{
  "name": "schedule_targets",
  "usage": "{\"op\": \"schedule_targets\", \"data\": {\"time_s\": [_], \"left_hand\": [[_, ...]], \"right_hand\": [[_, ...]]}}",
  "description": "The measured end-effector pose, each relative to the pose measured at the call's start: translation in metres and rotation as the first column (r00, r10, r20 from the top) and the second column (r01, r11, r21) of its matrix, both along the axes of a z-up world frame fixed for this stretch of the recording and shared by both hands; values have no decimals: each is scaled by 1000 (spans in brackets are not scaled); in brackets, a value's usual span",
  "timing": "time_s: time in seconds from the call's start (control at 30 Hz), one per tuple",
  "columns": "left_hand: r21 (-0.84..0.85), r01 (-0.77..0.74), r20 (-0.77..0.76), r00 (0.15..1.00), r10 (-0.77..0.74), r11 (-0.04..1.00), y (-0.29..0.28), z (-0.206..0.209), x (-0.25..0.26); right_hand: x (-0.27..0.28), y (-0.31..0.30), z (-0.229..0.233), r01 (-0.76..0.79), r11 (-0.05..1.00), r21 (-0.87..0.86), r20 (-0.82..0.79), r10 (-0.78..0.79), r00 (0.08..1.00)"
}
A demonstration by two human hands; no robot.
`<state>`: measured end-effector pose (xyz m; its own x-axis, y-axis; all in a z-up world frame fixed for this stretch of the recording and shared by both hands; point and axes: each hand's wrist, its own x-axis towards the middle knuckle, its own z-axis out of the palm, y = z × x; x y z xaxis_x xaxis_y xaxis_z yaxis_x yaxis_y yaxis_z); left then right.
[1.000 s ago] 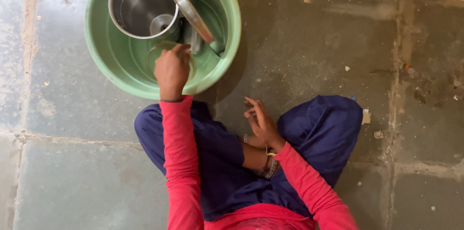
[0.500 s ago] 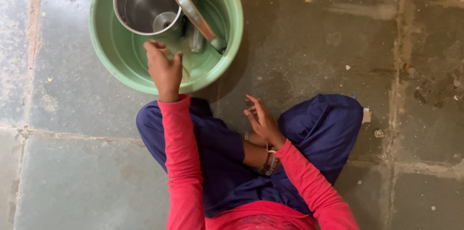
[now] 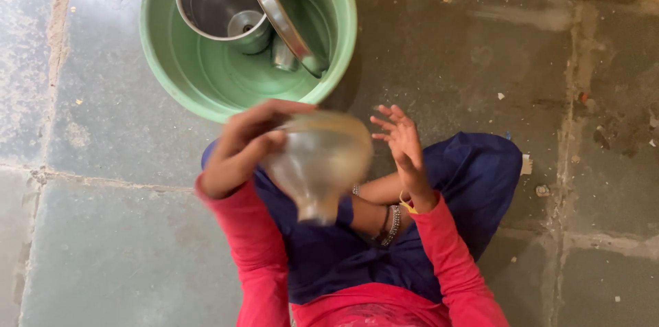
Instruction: The person sits on the floor and washes metal kitchenware by hand. They repeatedly rinse and wipe a steel pot, a small steel cup, a plastic lid, and a steel plate, then place each item into a green plastic basin.
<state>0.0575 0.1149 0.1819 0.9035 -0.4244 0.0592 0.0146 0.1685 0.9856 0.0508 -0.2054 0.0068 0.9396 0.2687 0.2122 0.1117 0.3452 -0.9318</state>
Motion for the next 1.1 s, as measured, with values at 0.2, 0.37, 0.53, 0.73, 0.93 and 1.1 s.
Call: {"op": "schedule_targets", "data": {"time_s": [0.2,0.37,0.53,0.73,0.93,1.1], "left_hand": [[-323,-61,-284,958,-35,944,-110,-110,16],[-560,-190,-407,911,-68,806,-140,-177,2],[-457,-153,-329,944,-6,876,-161,-192,-2],[-572,-203,-417,907,-68,795,-143,-204,-13],[-571,-161,-451,881,-144,805,-163,-233,-15],[-537,-212,-551,821,-150,817,-152,-267,-20]], "right_hand": [[-42,-14,30,-128,983,132,-178,150,973],[-42,-16,34,69,991,118,-446,-9,895],[-34,9,27,202,896,-395,164,-148,975],[-23,-9,-2,443,393,-806,582,388,714],[-49,-9,-14,-109,951,-289,-340,5,940],[-24,-9,-12,369,461,-807,544,336,769]]}}
